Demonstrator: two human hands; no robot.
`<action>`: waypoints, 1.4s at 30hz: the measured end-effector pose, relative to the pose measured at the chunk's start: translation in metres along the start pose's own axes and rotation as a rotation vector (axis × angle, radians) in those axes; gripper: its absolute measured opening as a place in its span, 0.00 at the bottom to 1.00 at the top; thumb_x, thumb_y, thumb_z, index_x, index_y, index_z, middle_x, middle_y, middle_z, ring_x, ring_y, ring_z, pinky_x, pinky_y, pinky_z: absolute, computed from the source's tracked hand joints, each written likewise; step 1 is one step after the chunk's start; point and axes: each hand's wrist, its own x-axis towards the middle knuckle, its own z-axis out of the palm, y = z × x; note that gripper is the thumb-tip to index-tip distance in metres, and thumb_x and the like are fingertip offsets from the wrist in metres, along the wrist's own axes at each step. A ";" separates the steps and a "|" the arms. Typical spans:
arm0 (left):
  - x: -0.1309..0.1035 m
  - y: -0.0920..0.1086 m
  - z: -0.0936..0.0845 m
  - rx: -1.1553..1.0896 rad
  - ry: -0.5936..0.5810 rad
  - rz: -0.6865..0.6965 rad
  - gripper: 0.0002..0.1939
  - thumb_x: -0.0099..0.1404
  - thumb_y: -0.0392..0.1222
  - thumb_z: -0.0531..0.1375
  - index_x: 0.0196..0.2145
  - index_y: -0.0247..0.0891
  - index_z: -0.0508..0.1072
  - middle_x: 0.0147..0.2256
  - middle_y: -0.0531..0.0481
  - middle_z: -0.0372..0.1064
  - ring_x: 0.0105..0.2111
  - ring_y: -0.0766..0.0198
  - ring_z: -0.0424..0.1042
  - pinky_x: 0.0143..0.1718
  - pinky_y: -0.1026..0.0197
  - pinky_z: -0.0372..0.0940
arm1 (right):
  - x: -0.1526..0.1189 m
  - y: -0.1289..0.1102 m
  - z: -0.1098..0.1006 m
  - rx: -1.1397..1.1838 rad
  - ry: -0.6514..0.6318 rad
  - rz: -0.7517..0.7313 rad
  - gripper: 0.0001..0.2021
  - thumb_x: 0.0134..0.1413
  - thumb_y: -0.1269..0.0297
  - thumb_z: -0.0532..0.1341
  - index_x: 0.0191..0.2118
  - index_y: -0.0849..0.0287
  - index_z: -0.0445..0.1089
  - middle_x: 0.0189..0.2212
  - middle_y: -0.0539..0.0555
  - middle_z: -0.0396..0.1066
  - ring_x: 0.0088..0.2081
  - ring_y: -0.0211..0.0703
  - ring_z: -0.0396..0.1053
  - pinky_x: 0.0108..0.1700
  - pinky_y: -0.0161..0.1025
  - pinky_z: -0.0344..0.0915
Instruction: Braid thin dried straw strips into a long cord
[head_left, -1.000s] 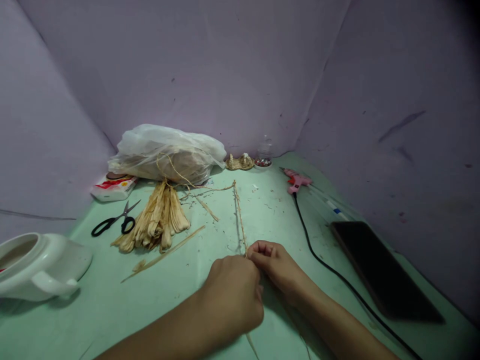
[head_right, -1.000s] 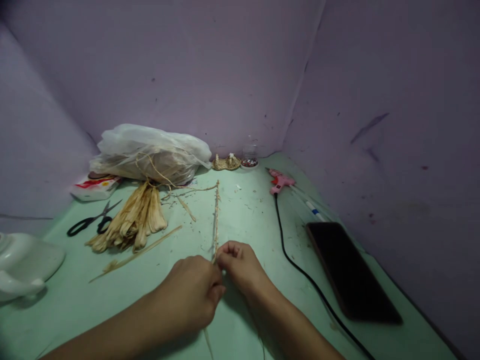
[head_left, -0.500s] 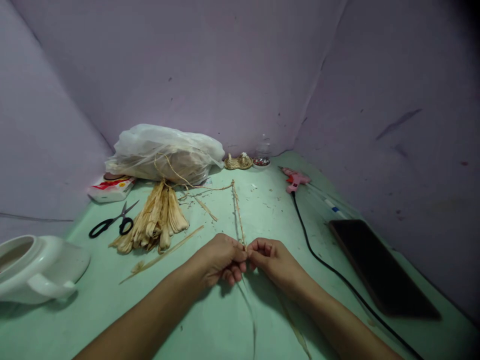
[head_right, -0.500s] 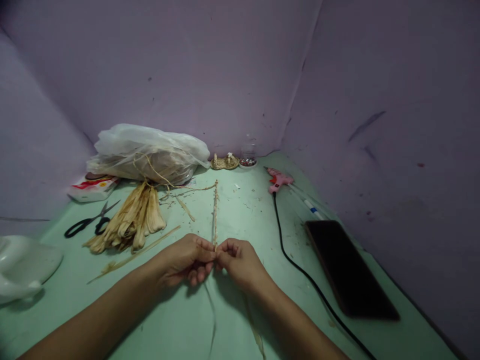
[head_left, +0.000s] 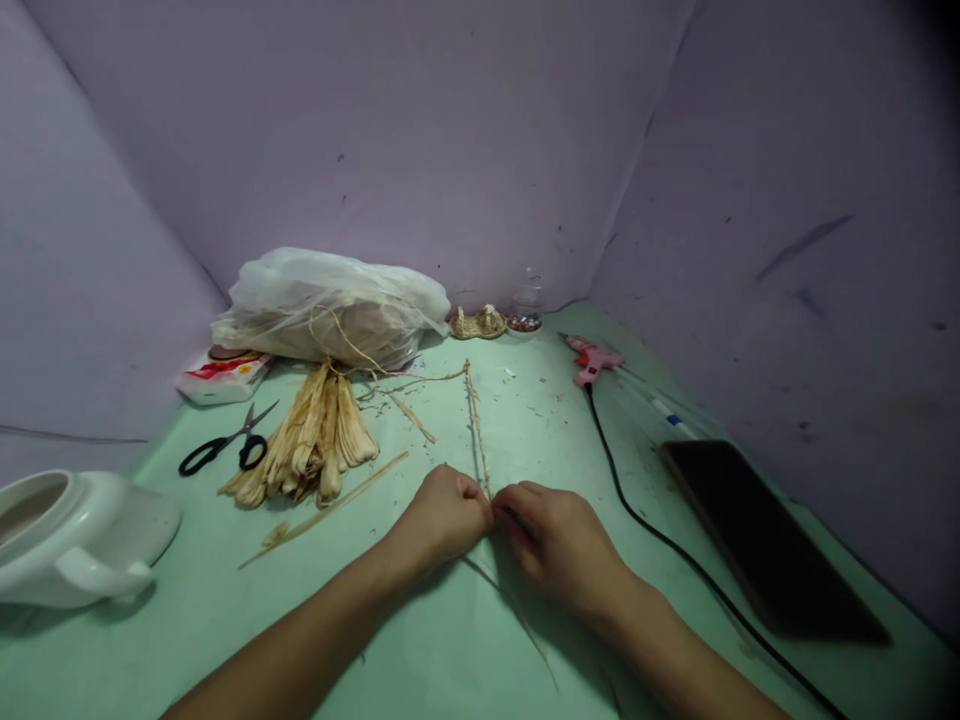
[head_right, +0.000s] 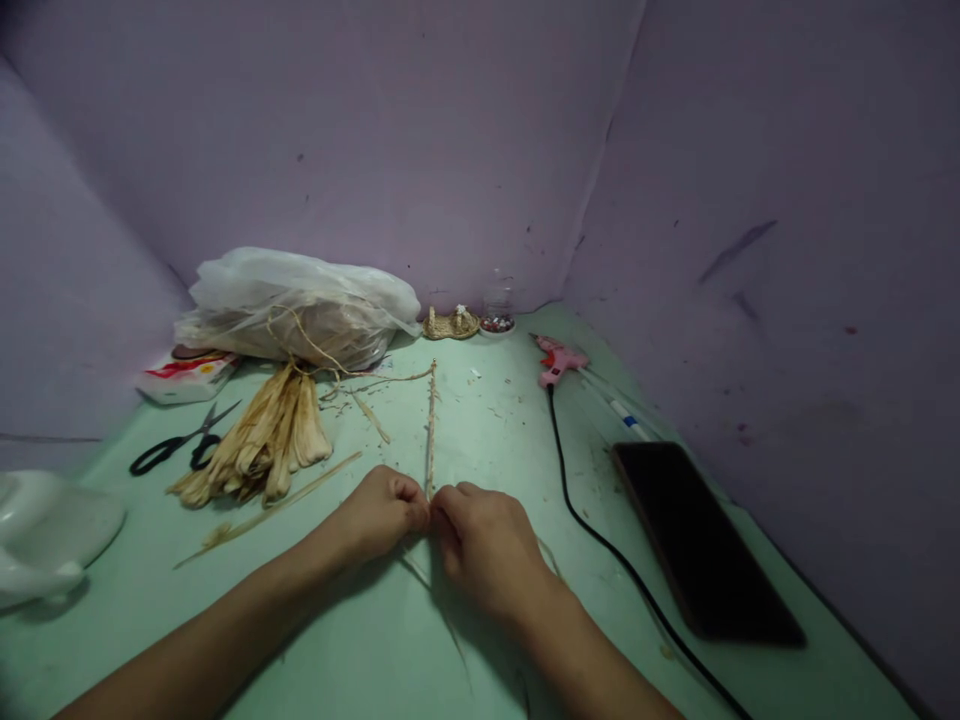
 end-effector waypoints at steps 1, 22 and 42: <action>0.000 0.000 0.000 -0.015 -0.007 0.001 0.04 0.39 0.31 0.51 0.12 0.32 0.65 0.11 0.57 0.50 0.15 0.75 0.48 0.15 0.70 0.44 | 0.000 0.000 -0.001 -0.038 0.006 0.015 0.09 0.48 0.70 0.52 0.30 0.58 0.69 0.26 0.51 0.69 0.26 0.36 0.63 0.27 0.32 0.50; -0.012 -0.002 0.011 -0.367 -0.002 -0.124 0.03 0.43 0.33 0.55 0.16 0.33 0.64 0.09 0.59 0.51 0.11 0.77 0.47 0.13 0.70 0.41 | -0.016 -0.016 -0.015 0.103 -0.261 0.047 0.09 0.45 0.66 0.55 0.21 0.58 0.71 0.17 0.52 0.70 0.18 0.36 0.61 0.21 0.33 0.49; -0.013 -0.016 0.006 -0.232 -0.023 -0.061 0.05 0.47 0.37 0.53 0.17 0.34 0.64 0.10 0.58 0.52 0.11 0.75 0.49 0.14 0.70 0.44 | 0.013 -0.004 0.017 0.830 -0.097 0.473 0.06 0.43 0.68 0.55 0.20 0.60 0.60 0.08 0.40 0.50 0.10 0.26 0.45 0.13 0.28 0.44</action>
